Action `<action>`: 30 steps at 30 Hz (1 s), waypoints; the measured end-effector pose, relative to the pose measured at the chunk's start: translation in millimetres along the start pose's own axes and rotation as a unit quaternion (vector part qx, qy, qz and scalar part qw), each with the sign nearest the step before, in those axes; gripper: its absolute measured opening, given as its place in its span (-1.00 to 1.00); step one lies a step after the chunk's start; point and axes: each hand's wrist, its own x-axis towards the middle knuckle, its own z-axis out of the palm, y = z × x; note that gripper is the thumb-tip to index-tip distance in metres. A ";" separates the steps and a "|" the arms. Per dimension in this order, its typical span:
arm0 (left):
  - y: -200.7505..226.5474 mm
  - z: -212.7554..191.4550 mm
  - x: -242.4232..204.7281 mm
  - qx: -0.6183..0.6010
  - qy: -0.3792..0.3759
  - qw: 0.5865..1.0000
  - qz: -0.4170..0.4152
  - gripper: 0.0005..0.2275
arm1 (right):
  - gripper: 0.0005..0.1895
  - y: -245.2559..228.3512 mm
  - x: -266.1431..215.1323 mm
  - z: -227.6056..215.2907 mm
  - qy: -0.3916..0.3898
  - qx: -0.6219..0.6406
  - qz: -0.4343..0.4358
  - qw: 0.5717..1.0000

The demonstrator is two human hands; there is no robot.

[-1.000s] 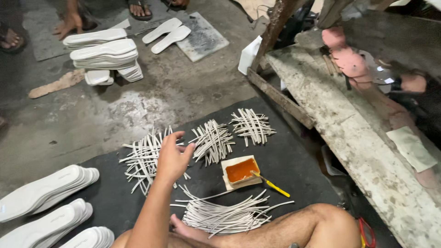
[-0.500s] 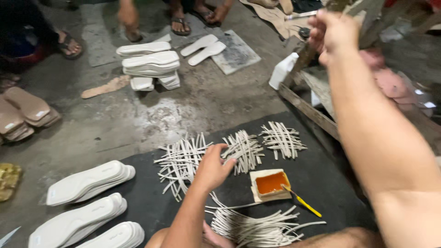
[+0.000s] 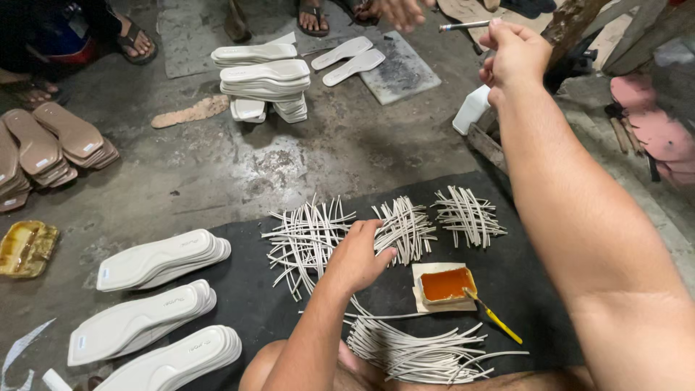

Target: The person sits on the floor and repeatedly picks up thin white sticks, applies an orange adhesive to them using a brush, and places them into a pile. The person handles the sticks one at a time and uses a small container of glue and a brush.

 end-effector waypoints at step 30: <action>-8.9 193.6 -30.4 0.302 -0.422 0.854 0.041 -0.73 | -0.37 285.9 -209.9 -325.6 -0.204 -0.625 0.088 0.748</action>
